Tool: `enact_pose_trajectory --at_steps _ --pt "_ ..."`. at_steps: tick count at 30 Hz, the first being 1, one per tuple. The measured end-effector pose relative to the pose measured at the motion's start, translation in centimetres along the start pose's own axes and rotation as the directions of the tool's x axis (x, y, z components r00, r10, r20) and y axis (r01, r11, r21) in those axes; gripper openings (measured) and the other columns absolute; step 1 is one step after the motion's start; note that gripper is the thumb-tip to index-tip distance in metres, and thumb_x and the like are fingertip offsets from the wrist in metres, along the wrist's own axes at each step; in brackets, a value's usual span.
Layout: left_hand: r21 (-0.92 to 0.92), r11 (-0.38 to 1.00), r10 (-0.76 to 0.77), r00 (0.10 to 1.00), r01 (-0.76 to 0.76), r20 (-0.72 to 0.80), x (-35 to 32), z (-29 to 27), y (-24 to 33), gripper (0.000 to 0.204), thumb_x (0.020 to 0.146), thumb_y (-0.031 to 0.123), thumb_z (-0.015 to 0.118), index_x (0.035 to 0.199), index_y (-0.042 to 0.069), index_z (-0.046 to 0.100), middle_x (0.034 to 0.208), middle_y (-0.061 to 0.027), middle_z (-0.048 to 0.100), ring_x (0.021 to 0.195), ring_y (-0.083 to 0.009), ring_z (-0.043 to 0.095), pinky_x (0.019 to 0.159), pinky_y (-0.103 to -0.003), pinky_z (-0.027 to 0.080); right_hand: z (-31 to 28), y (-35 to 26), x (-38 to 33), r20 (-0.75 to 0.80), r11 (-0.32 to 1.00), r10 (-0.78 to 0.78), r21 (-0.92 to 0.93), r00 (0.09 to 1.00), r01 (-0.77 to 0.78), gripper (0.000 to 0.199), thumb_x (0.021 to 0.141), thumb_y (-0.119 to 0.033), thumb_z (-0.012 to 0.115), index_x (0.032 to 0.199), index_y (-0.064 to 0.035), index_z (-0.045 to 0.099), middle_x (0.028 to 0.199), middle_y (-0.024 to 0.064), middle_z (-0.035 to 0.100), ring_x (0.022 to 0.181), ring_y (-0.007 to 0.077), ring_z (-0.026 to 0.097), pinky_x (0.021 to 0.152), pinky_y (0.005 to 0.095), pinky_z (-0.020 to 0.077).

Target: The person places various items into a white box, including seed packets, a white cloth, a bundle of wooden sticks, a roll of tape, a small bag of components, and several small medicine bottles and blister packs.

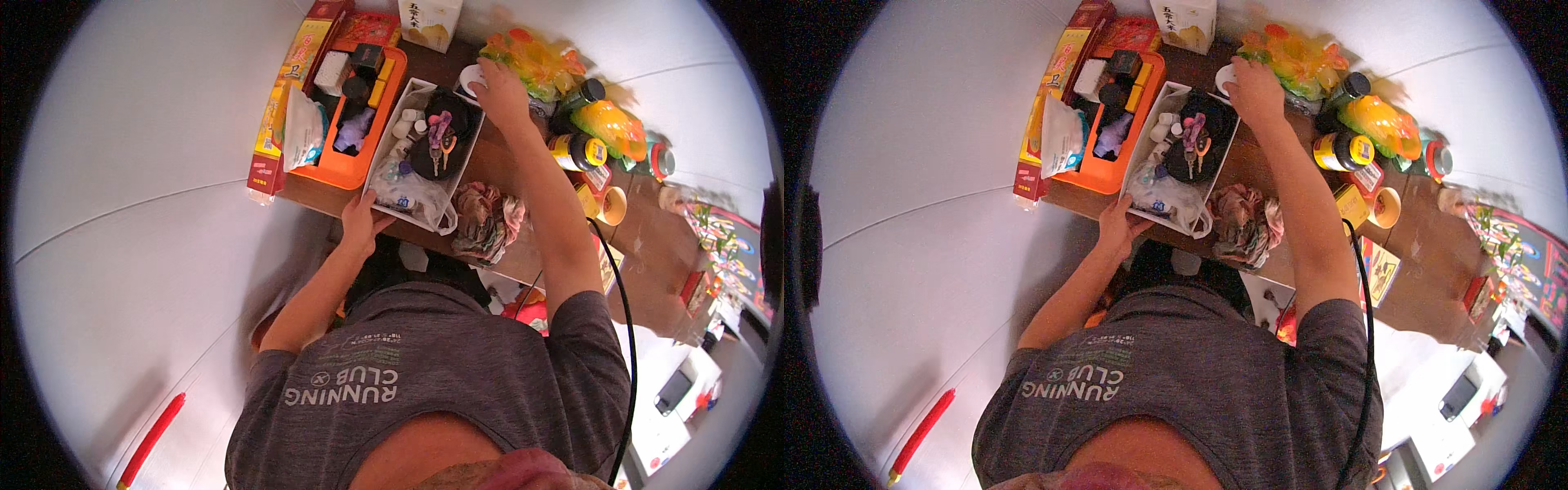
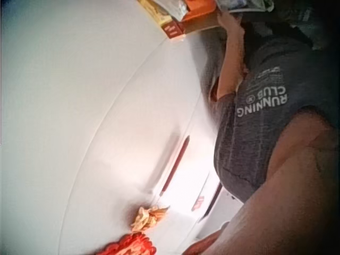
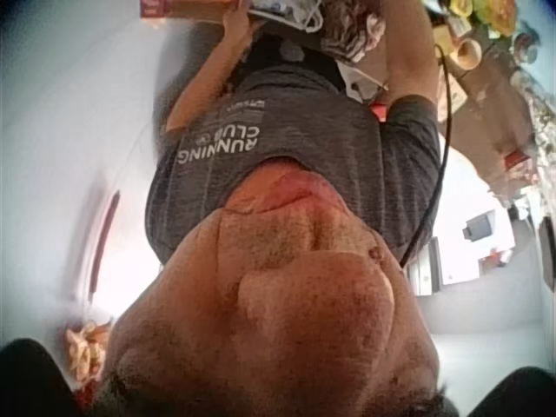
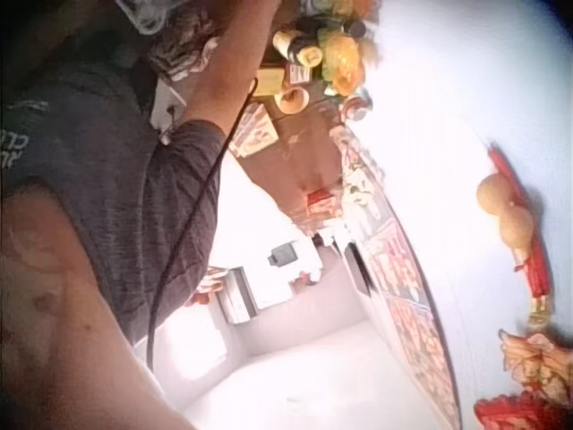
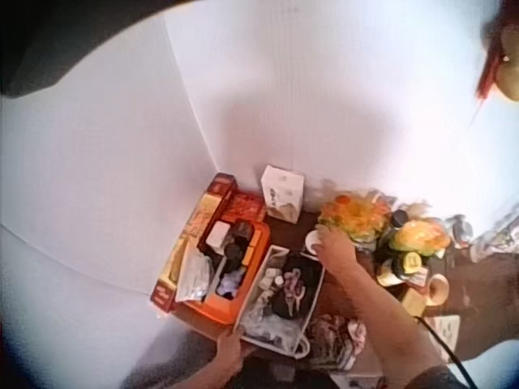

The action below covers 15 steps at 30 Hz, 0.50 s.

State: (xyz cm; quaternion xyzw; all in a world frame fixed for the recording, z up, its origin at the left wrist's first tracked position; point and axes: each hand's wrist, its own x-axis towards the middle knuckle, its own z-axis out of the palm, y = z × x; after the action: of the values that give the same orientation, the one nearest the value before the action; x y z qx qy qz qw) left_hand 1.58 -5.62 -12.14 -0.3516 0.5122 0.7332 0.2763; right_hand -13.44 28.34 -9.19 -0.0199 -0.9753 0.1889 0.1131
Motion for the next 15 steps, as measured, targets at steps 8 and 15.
enact_pose_trajectory --at_steps 8,15 --pt "-0.190 0.978 -0.079 0.997 0.083 0.026 0.3 1.4 0.4 0.047 0.103 0.031 0.058 0.135 -0.001 0.046 0.126 -0.0203 0.056 0.118 -0.0363 0.061 0.099 -0.058 0.055 -9.2 -1.4 -2.3 -0.208 0.994 0.062 0.097 0.976 -0.042 0.050 0.083 -0.026 0.078 0.128 -0.0079 0.064 0.110 0.0164 0.069 0.102 0.0366 0.066 0.089 0.0456 0.0527" --pt "-0.307 0.950 -0.063 0.998 0.057 -0.010 4.3 4.3 1.8 0.047 0.104 0.028 0.056 0.138 -0.001 0.044 0.126 -0.0167 0.052 0.118 -0.0367 0.059 0.097 -0.058 0.057 -12.8 -0.6 -7.9 -0.076 0.936 0.280 0.244 0.957 -0.254 0.051 0.083 -0.022 0.080 0.129 -0.0080 0.064 0.113 0.0148 0.067 0.100 0.0297 0.066 0.085 0.0377 0.0539"
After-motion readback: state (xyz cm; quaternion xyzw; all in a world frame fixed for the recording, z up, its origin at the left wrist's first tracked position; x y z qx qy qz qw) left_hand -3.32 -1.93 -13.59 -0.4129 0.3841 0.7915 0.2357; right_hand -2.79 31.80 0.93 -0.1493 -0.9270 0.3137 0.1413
